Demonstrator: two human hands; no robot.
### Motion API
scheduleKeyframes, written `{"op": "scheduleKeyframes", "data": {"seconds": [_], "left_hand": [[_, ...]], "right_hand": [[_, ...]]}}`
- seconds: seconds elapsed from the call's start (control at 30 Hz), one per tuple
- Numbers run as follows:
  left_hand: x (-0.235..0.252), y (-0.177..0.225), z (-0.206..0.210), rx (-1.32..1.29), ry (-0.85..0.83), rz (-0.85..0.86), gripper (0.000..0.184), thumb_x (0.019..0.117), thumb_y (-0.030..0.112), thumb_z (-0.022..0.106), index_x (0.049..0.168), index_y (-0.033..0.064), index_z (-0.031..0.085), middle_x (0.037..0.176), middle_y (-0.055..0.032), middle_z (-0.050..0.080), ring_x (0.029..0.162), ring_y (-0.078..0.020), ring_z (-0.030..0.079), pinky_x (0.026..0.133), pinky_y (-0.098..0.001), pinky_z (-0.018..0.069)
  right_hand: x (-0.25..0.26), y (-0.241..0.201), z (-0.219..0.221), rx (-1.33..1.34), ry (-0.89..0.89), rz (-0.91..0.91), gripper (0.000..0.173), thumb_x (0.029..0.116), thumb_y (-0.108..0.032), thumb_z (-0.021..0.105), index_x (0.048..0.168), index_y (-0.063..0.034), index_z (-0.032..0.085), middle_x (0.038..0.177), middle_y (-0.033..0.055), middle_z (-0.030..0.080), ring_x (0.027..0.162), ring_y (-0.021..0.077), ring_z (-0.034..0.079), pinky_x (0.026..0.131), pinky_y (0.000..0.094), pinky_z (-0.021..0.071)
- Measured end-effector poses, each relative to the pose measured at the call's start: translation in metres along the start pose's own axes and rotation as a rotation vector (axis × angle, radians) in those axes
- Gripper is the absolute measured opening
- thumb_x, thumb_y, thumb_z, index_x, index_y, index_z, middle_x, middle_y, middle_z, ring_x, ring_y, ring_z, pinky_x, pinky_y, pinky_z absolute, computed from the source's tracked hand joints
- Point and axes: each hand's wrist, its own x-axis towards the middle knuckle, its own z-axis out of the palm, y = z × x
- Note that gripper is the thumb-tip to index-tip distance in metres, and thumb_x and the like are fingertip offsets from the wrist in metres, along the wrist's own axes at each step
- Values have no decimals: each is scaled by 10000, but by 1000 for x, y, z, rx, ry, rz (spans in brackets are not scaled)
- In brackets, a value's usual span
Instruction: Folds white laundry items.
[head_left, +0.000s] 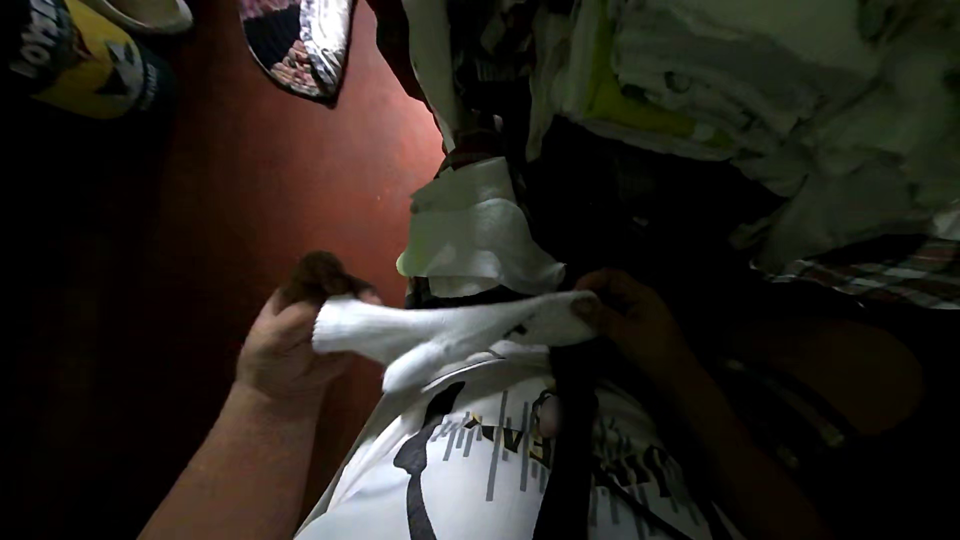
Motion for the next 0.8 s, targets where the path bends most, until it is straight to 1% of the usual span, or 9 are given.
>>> {"op": "scheduleKeyframes", "data": {"seconds": [0.17, 0.23, 0.33, 0.4, 0.43, 0.5, 0.57, 0.67, 0.8], "left_hand": [[19, -22, -11, 31, 125, -73, 146, 1024, 183, 532, 1069, 233, 662, 1011, 6, 729, 860, -79, 708, 734, -244, 605], [24, -24, -15, 53, 201, -126, 148, 1032, 163, 497, 1069, 202, 636, 946, 0, 707, 765, -52, 675, 659, -210, 582], [32, -27, -15, 67, 351, -252, 160, 1041, 110, 460, 1076, 164, 607, 823, 16, 638, 575, 8, 555, 497, -131, 483], [39, -32, -15, 79, 414, -352, 171, 1072, 228, 465, 1163, 167, 597, 968, -2, 693, 672, -15, 622, 554, -155, 523], [42, -32, -16, 99, 402, -423, 280, 1098, 362, 401, 1275, 195, 539, 1119, 16, 690, 827, -39, 662, 669, -195, 547], [46, -32, -18, 77, 343, -479, 526, 1069, 574, 329, 1442, 228, 464, 1239, 12, 671, 1014, -99, 679, 831, -277, 571], [45, -30, -20, 111, 230, -460, 664, 966, 625, 551, 1518, 274, 438, 1214, -11, 693, 994, -112, 698, 812, -280, 595], [50, -25, -18, 146, 82, -429, 1008, 730, 369, 894, 1551, 274, 317, 1272, -40, 661, 1013, -149, 698, 821, -324, 615], [47, -20, -6, 426, 162, -339, 817, 780, -29, 790, 1488, 179, 439, 1259, -67, 658, 1038, -169, 686, 846, -342, 608]], "right_hand": [[23, 9, 6, -167, 114, 56, 191, 1018, -231, 641, 1146, -92, 663, 918, 10, 683, 747, 53, 641, 673, 254, 564], [35, 17, 7, -211, 94, 51, 188, 1015, -246, 648, 1120, -92, 670, 917, 31, 677, 734, 79, 635, 658, 273, 562], [58, 28, 8, -240, 63, 63, 296, 993, -271, 671, 1208, -68, 659, 1136, 117, 659, 967, 169, 658, 852, 378, 570], [71, 34, 7, -201, -4, 110, 514, 979, -313, 690, 1415, -84, 541, 1329, 132, 622, 1154, 183, 640, 985, 404, 550], [75, 36, 6, -161, -48, 149, 606, 973, -317, 699, 1489, -97, 467, 1386, 134, 596, 1201, 184, 625, 1016, 408, 538], [78, 42, 8, -74, -121, 232, 655, 960, -324, 711, 1522, -148, 424, 1391, 105, 605, 1175, 180, 649, 985, 412, 565], [74, 45, 7, -44, -164, 288, 625, 952, -318, 723, 1496, -175, 451, 1339, 85, 640, 1091, 181, 682, 917, 416, 591], [67, 32, 1, -151, -147, 292, 509, 924, -260, 760, 1368, -103, 568, 1180, 114, 692, 1006, 198, 695, 887, 435, 589], [49, 5, 2, -326, 18, 231, 424, 882, -186, 805, 1243, -67, 619, 1049, 132, 691, 906, 220, 686, 805, 457, 591]]}}
